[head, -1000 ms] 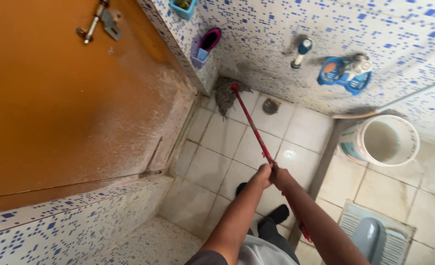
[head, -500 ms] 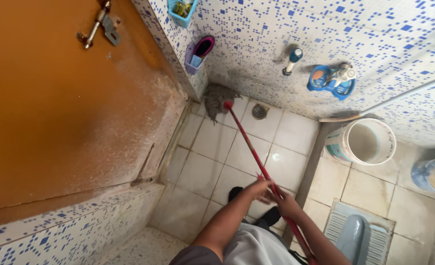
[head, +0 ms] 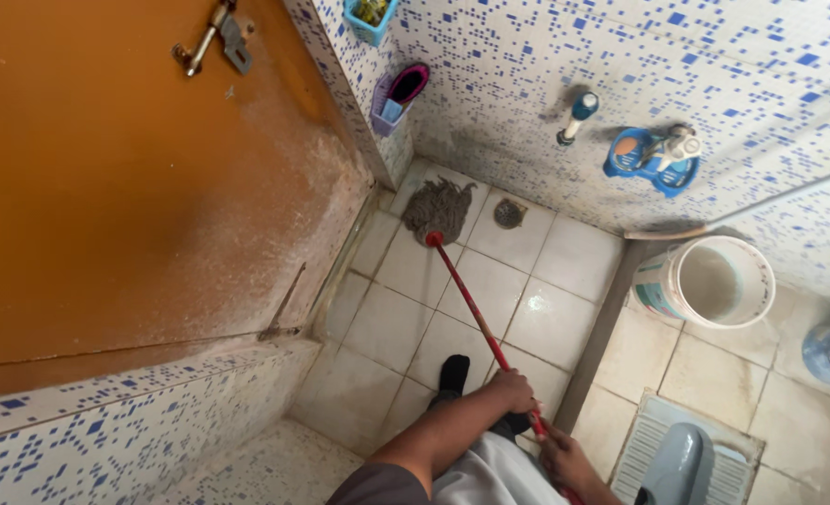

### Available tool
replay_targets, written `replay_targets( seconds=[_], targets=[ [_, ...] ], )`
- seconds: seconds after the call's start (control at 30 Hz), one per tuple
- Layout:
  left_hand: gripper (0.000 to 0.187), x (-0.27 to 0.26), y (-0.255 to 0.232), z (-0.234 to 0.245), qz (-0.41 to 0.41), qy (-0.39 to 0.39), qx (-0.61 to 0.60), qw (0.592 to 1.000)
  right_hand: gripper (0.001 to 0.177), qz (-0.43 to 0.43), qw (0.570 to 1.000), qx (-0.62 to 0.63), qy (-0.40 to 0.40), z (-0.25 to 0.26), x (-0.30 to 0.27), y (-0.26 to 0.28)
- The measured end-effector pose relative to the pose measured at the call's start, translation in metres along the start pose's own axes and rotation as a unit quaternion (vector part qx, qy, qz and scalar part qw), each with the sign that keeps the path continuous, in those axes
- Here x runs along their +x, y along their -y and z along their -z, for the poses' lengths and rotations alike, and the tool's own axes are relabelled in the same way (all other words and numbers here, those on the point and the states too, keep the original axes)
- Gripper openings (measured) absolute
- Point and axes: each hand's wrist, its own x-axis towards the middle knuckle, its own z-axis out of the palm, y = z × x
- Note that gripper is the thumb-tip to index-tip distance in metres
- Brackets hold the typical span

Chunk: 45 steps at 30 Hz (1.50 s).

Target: The person dips a red mop into a white bucket of water and wrings it out. They then proceed to mop the tiled floor of a bathroom, moving the mop back and forth across the surface.

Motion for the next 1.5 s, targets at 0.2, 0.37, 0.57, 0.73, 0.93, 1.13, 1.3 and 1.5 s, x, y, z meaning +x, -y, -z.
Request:
replay_targets(
  seconds=[0.2,0.37,0.57,0.73,0.93,1.13,1.3,1.5],
  targets=[
    [0.050,-0.004,0.058,0.016,0.150,-0.158,-0.003,0.976,0.057,0.080,0.996,-0.019,0.030,-0.045,0.092,0.049],
    [0.050,-0.007,0.114,0.042,0.161,-0.253,-0.060,0.952,0.053,0.022,1.000,0.021,0.006,-0.111,0.150,0.087],
    [0.037,-0.016,0.143,0.053,0.191,-0.237,-0.138,0.942,0.062,0.010,0.999,0.035,0.031,-0.094,0.147,0.089],
    [0.053,-0.009,0.117,0.034,0.123,-0.259,-0.162,0.944,0.061,-0.009,0.997,0.067,0.035,-0.028,0.106,0.072],
    [0.050,0.009,0.052,-0.002,-0.013,-0.143,-0.170,0.975,0.060,-0.056,0.985,0.164,0.023,0.011,0.017,0.003],
    [0.037,0.039,-0.007,-0.042,-0.180,-0.033,-0.079,0.980,0.058,-0.070,0.988,0.133,-0.035,0.037,-0.048,-0.043],
    [0.049,0.042,-0.030,-0.039,-0.171,0.045,-0.120,0.977,0.056,-0.044,0.990,0.120,-0.068,0.055,-0.052,-0.054],
    [0.061,0.031,-0.012,-0.019,-0.046,-0.010,-0.162,0.986,0.053,0.050,0.942,-0.312,-0.117,0.134,0.004,0.000]
  ],
)
